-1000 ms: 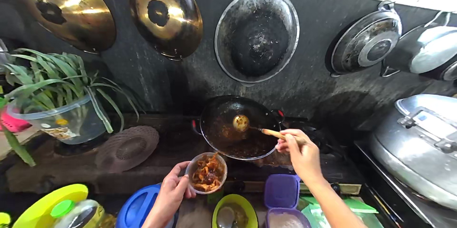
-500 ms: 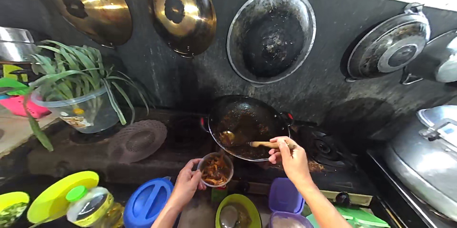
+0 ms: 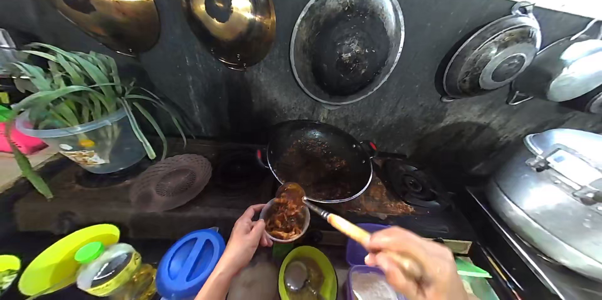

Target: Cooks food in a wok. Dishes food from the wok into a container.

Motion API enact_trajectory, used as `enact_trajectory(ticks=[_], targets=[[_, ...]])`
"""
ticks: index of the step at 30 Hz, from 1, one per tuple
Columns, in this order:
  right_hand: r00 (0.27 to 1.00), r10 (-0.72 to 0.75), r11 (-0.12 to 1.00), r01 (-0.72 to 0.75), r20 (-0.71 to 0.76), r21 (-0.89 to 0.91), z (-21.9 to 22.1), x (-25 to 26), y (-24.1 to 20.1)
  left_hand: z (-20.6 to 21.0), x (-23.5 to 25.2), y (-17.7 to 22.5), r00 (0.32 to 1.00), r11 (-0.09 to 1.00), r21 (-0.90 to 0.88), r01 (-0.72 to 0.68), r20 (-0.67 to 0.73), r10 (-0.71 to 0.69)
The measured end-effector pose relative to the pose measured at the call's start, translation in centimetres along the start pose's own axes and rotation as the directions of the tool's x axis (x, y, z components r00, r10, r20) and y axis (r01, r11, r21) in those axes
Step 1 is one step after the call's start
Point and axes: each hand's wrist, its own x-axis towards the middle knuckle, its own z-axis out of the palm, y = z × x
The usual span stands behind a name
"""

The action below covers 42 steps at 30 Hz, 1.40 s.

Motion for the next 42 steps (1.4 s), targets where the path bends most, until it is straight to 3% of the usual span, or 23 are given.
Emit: enact_trajectory(ticks=[4,6,8,11,13,16,18,21,25,28,30,34,36,42], targets=[[0.976,-0.114,0.987,0.133,0.184,-0.094,1.2,-2.6,-1.7,0.0,-0.7,0.7,1.0,1.0,0.0,0.002,0.001,-0.002],[0.976,-0.131,0.978,0.156,0.174,-0.14,1.2,-3.3,-1.9,-0.1,-0.9,0.9,1.0,1.0,0.001,-0.012,-0.003,0.012],[0.993,-0.094,0.984,0.103,0.068,-0.148,0.9,-3.7,-1.6,-0.3,-1.0,1.0,0.999,0.999,0.003,-0.033,-0.003,0.033],[0.97,0.086,0.996,-0.076,-0.226,0.054,0.6,-2.9,0.6,-0.7,-1.1,1.4,0.998,0.998,0.027,-0.055,0.002,0.055],[0.874,0.288,0.95,-0.209,-0.39,0.234,0.3,-1.1,2.4,-0.7,-1.1,1.6,0.998,0.998,0.042,-0.056,-0.002,0.056],[0.715,0.541,0.823,-0.34,-0.442,0.456,-0.6,1.7,5.8,-0.6,-1.1,1.7,0.998,0.997,0.044,-0.064,-0.013,0.064],[0.665,0.612,0.765,-0.363,-0.427,0.531,-0.6,3.0,8.2,-0.5,-1.1,1.7,0.997,0.998,0.035,-0.061,-0.035,0.063],[0.72,0.548,0.824,-0.378,-0.425,0.421,0.0,4.3,11.1,-0.6,-1.2,1.5,0.996,0.999,0.011,-0.046,-0.076,0.047],[0.911,0.267,0.94,-0.318,-0.314,-0.123,1.9,5.2,14.2,-0.8,-1.3,1.4,0.991,0.999,0.007,-0.042,-0.128,0.043],[0.969,0.155,0.92,-0.213,-0.194,-0.328,3.7,5.6,15.3,-1.0,-1.2,1.3,0.991,0.999,0.009,-0.04,-0.127,0.041],[0.955,0.195,0.935,-0.25,-0.223,-0.25,4.7,5.7,14.9,-1.0,-0.9,1.1,0.991,0.999,0.017,-0.048,-0.126,0.049],[0.848,0.454,0.89,-0.414,-0.273,0.193,4.9,5.7,12.1,-0.9,-0.4,0.6,0.993,0.998,0.05,-0.026,-0.11,0.031],[0.814,0.502,0.855,-0.416,-0.293,0.31,4.3,5.8,10.8,-0.7,0.1,0.3,0.994,0.999,0.044,-0.015,-0.107,0.02],[0.837,0.414,0.889,-0.288,-0.357,0.356,1.7,5.4,4.8,-0.5,1.0,0.0,0.996,1.0,-0.019,0.003,-0.093,-0.004]])
